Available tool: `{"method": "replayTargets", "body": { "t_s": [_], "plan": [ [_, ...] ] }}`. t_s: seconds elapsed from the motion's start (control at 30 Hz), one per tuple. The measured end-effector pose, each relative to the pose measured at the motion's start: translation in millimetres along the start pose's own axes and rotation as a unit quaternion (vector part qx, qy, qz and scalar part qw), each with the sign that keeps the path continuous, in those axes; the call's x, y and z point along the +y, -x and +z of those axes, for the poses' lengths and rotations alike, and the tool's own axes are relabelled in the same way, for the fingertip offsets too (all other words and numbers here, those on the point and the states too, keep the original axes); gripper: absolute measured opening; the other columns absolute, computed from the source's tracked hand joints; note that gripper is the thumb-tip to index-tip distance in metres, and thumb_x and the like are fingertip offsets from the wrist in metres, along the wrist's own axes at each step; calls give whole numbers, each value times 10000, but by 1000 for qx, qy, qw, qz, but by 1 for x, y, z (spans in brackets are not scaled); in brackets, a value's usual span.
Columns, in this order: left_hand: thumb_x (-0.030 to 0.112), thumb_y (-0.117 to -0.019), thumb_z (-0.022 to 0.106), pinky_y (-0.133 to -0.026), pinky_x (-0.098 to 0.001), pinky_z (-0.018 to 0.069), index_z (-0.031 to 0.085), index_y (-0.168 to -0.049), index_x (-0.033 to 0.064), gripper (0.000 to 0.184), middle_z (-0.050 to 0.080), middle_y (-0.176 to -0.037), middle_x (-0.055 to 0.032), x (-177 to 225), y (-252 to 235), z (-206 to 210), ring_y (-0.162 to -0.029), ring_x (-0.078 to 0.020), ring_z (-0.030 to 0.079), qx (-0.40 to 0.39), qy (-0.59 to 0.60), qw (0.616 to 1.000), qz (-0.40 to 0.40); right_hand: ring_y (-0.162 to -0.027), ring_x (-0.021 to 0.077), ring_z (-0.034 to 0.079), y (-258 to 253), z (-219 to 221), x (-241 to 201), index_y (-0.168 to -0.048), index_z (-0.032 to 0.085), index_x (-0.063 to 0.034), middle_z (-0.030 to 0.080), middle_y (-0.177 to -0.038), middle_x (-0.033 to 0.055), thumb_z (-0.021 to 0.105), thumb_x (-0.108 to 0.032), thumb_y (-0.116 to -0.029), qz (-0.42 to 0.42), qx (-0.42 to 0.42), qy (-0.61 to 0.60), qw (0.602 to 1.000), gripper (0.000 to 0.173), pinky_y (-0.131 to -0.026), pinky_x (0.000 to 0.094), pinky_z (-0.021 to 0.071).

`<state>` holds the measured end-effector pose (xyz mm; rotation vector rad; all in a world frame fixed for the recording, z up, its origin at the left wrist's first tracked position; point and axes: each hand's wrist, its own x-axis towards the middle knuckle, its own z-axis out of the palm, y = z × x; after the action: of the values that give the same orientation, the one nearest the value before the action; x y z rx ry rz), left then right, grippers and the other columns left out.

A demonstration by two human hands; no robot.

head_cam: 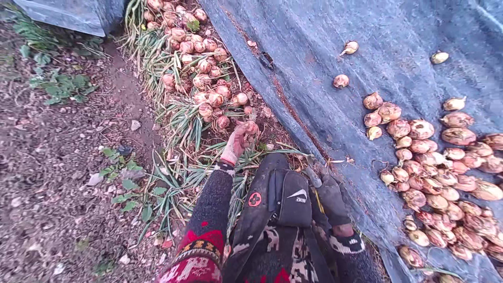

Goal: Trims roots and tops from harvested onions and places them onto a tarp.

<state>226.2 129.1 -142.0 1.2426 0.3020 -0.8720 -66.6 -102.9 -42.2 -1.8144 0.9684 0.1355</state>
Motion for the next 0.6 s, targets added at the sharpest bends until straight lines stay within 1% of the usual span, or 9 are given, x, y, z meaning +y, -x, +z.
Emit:
{"method": "replayTargets", "body": {
  "t_s": [0.1,0.17,0.2,0.27,0.37,0.47,0.53,0.57,0.6],
  "plan": [
    [436,-980,660,-463,-255,499,462,-1476,129,617,678,-974,-118,20,67,33,-595,-144,598,-123,-54,991,0,-1337,58,540,3,10,-43,-1495,530,-211,596,-1456,-16,587,-531,-995,-54,-59,-54,995,596,-1161,336,432],
    [485,-934,714,-465,-261,498,496,-1454,109,678,678,-941,-113,30,115,62,-583,-140,586,-182,-118,976,-21,-1339,86,539,5,22,-47,-1504,502,-115,588,-1457,42,587,-522,-997,-89,-104,-116,984,656,-1155,340,438],
    [501,-905,740,-467,-264,496,545,-1419,115,672,686,-931,-101,33,136,75,-585,-137,586,-204,-154,966,-41,-1265,90,588,11,25,-49,-1495,493,-76,621,-1397,66,581,-504,-1003,-93,-122,-159,975,659,-1099,330,485],
    [480,-864,787,-507,-304,530,619,-1342,102,632,699,-929,-96,35,169,97,-616,-161,613,-240,-232,940,-76,-976,118,675,24,33,-54,-1408,559,-38,698,-1156,83,574,-435,-1024,-118,-115,-263,951,552,-852,329,586],
    [500,-792,848,-589,-350,587,658,-1274,93,659,721,-973,-99,26,198,114,-699,-188,670,-256,-323,910,-44,-1054,157,692,45,29,-55,-1318,653,-30,719,-1196,91,567,-347,-1043,-145,-95,-329,928,428,-939,373,585],
    [541,-716,870,-918,-382,621,662,-1304,197,712,723,-1184,26,11,211,119,-1049,-103,703,-200,-500,832,131,-1013,134,702,56,23,-45,-1290,685,-50,736,-1155,72,564,-304,-1049,-119,-83,-319,937,371,-915,353,594],
    [534,-729,845,-990,-451,569,635,-1360,169,759,670,-1277,-40,-8,210,116,-1151,-166,656,-125,-589,768,220,-741,105,653,65,20,-42,-1240,701,-78,710,-910,37,545,-354,-1053,-69,-91,-349,930,368,-684,301,579],
    [494,-754,830,-996,-482,555,625,-1382,140,750,665,-1290,-82,-17,202,112,-1162,-210,653,-81,-592,770,223,-615,92,584,73,15,-46,-1217,686,-86,636,-775,10,517,-387,-1055,-60,-114,-384,914,381,-568,271,532],
    [448,-785,823,-986,-464,560,621,-1386,113,717,681,-1274,-92,-25,190,105,-1139,-206,665,-35,-549,812,195,-554,86,549,83,7,-51,-1208,671,-89,586,-705,-6,495,-410,-1055,-63,-139,-415,897,397,-513,258,510]
  ]
}}
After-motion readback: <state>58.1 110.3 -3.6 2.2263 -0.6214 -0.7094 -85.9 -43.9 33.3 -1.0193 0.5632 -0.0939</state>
